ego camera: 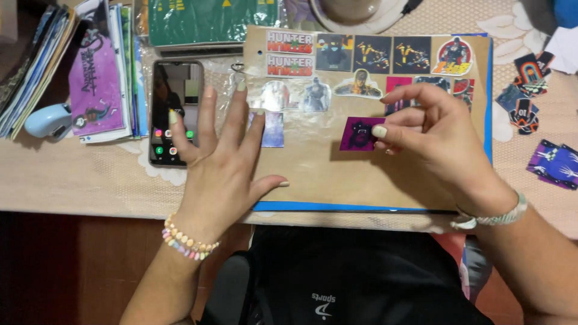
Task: Cutting small stickers with scissors and peeling them to place on a backing sheet inside a binder.
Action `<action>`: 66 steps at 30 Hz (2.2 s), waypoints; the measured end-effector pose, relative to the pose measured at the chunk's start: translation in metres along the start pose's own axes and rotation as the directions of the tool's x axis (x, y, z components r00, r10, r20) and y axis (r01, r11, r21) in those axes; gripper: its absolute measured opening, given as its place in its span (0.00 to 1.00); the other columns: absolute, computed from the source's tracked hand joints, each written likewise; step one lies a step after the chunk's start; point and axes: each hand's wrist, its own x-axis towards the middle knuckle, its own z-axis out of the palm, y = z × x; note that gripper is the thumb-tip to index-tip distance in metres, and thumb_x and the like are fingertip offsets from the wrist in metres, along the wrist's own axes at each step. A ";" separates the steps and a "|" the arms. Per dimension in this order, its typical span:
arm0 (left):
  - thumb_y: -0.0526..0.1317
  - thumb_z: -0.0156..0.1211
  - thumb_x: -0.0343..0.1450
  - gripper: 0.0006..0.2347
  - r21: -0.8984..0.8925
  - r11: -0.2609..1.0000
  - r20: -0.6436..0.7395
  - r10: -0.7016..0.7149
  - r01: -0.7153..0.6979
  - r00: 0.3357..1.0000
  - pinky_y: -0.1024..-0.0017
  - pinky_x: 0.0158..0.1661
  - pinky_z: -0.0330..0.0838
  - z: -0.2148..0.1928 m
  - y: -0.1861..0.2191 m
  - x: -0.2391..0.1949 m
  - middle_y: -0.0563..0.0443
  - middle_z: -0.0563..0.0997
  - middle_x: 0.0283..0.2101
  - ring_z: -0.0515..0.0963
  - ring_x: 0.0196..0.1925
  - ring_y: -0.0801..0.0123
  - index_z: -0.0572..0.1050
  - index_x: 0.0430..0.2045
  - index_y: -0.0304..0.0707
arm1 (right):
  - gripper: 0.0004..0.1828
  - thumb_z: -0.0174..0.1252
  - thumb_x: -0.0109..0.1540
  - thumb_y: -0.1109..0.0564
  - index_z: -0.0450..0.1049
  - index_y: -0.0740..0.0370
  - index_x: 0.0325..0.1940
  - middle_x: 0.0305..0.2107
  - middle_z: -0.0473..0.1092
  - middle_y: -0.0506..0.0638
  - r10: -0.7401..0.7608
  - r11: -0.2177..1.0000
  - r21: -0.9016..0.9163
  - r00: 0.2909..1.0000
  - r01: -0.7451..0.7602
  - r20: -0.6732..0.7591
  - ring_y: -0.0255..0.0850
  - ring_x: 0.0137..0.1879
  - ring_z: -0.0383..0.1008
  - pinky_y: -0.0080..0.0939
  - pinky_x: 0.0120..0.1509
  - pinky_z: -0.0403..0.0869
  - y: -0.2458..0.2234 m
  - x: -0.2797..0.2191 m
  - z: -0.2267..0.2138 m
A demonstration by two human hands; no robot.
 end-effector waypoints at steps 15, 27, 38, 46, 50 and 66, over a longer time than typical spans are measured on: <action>0.72 0.59 0.61 0.37 0.156 0.983 0.031 0.098 -0.102 0.995 0.37 0.66 0.40 0.024 0.003 0.003 0.48 0.72 0.65 0.51 0.77 0.49 0.72 0.59 0.50 | 0.19 0.66 0.59 0.61 0.65 0.58 0.49 0.24 0.78 0.46 0.055 0.830 -0.558 0.992 0.019 0.115 0.33 0.31 0.77 0.34 0.41 0.74 -0.004 0.049 0.054; 0.75 0.54 0.63 0.34 0.351 0.926 0.011 0.143 -0.138 0.990 0.44 0.71 0.35 0.024 0.006 0.000 0.52 0.74 0.64 0.55 0.77 0.53 0.70 0.63 0.69 | 0.19 0.68 0.58 0.60 0.65 0.58 0.48 0.23 0.78 0.43 0.002 0.787 -0.613 0.994 0.066 0.109 0.32 0.30 0.77 0.34 0.41 0.73 -0.004 0.046 0.057; 0.75 0.52 0.65 0.34 0.360 0.923 0.027 0.138 -0.138 0.990 0.44 0.71 0.35 0.025 0.007 0.000 0.52 0.73 0.64 0.55 0.77 0.53 0.69 0.64 0.69 | 0.19 0.67 0.59 0.60 0.66 0.58 0.49 0.23 0.77 0.44 0.002 0.792 -0.607 0.994 0.065 0.110 0.33 0.30 0.77 0.34 0.41 0.72 -0.004 0.046 0.057; 0.76 0.50 0.63 0.36 0.400 0.904 0.062 0.138 -0.151 0.989 0.44 0.72 0.31 0.025 0.007 0.001 0.52 0.72 0.65 0.53 0.77 0.55 0.67 0.66 0.70 | 0.16 0.63 0.58 0.61 0.67 0.59 0.48 0.23 0.77 0.42 -0.054 0.738 -0.663 0.990 0.126 0.128 0.33 0.29 0.77 0.37 0.41 0.72 -0.002 0.043 0.059; 0.75 0.47 0.65 0.35 0.418 0.892 0.085 0.152 -0.174 0.985 0.44 0.71 0.30 0.027 0.007 0.002 0.52 0.71 0.65 0.51 0.78 0.55 0.65 0.67 0.71 | 0.17 0.64 0.59 0.60 0.67 0.59 0.48 0.22 0.74 0.42 -0.181 0.652 -0.721 0.972 0.232 0.150 0.37 0.28 0.75 0.42 0.39 0.71 0.003 0.033 0.062; 0.62 0.55 0.67 0.28 0.072 0.961 0.100 0.260 -0.268 0.960 0.42 0.65 0.48 -0.011 0.001 0.042 0.41 0.73 0.60 0.60 0.71 0.48 0.70 0.59 0.49 | 0.13 0.54 0.63 0.56 0.81 0.57 0.49 0.34 0.74 0.49 -0.218 0.630 -0.653 0.903 0.421 0.371 0.44 0.36 0.73 0.45 0.40 0.70 -0.020 0.059 -0.001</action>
